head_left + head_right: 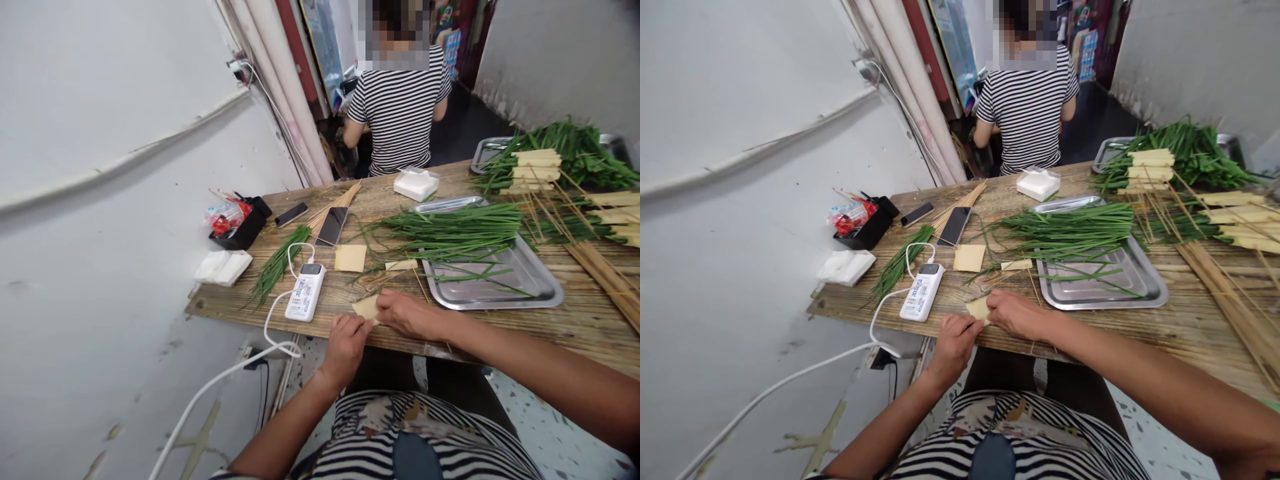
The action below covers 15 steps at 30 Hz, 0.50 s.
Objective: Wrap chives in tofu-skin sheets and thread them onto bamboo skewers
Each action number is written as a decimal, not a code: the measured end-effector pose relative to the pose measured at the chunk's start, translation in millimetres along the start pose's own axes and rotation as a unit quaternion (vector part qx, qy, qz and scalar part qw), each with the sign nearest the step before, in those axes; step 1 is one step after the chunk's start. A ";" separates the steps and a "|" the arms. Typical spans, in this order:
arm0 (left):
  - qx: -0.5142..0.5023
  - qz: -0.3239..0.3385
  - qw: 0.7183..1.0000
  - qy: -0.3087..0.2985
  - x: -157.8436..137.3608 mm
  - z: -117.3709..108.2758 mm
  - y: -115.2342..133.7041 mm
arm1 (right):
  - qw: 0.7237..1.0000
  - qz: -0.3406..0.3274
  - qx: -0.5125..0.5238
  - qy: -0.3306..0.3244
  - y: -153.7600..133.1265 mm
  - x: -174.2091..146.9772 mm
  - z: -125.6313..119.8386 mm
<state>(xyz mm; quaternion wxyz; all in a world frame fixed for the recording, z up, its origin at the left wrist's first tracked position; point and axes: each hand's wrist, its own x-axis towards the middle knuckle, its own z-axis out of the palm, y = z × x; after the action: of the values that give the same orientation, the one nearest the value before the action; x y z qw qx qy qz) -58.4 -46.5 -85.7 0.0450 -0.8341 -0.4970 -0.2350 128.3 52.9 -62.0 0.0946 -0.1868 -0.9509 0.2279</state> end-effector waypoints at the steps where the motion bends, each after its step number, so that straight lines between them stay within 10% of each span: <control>1: -0.010 -0.001 1.000 0.002 0.5 -0.1 -1.0 | 1.000 -0.014 -0.005 -0.001 1.0 0.4 0.1; 15: -0.021 -0.023 0.999 0.008 5.3 -6.5 -1.9 | 0.992 -0.073 -0.101 0.015 6.6 1.3 2.6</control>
<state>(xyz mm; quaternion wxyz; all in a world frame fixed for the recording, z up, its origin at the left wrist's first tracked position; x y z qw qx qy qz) -60.1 -43.2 -77.9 0.0261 -0.8215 -0.5106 -0.2524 128.5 57.8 -67.2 0.1062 -0.1287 -0.9786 0.1200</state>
